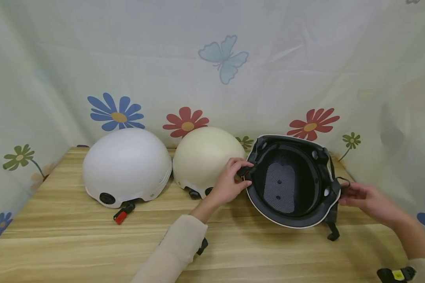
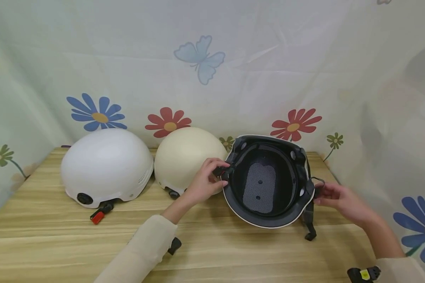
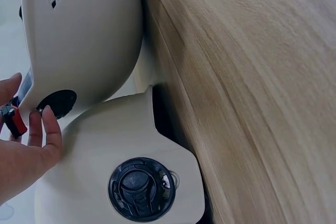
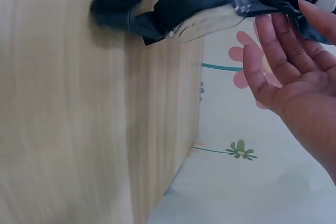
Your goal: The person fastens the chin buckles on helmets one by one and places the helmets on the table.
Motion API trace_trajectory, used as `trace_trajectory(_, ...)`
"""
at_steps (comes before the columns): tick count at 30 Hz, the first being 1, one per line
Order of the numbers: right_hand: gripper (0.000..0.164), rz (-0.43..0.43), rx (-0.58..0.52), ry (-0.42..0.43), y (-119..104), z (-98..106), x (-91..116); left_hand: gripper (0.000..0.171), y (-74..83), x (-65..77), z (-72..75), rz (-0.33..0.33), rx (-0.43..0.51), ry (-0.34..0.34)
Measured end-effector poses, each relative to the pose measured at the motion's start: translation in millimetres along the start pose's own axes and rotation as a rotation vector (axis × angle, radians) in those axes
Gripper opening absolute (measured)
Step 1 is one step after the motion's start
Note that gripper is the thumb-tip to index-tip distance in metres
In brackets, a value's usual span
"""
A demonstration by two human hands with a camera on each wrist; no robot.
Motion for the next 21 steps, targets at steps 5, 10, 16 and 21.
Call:
trace_trajectory(5,0.021,0.001,-0.007,0.009,4.1,-4.9,3.5,0.039,1.6,0.9,1.1,-0.001,-0.002,-0.003)
trace_trajectory(10,0.039,0.081,-0.187,-0.101,0.4,-14.3,5.7,0.038,0.8,1.6,0.3,0.002,0.027,-0.018)
trace_trajectory(16,0.044,0.103,-0.187,-0.127,-5.4,-13.8,9.6,0.033,0.3,1.4,0.3,-0.004,0.036,-0.006)
trace_trajectory(21,0.035,0.045,-0.072,-0.065,-15.2,-3.4,13.2,0.030,3.7,0.9,3.3,-0.018,0.013,0.025)
Point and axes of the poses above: each hand's wrist, its own x-axis away from the middle knuckle, its own z-axis out of the back of the hand, y = z × x, the point moved 10 cm from there along -x, towards the middle knuckle, and after that the axes turned 11 degrees about -x, right-handed, at the moved point
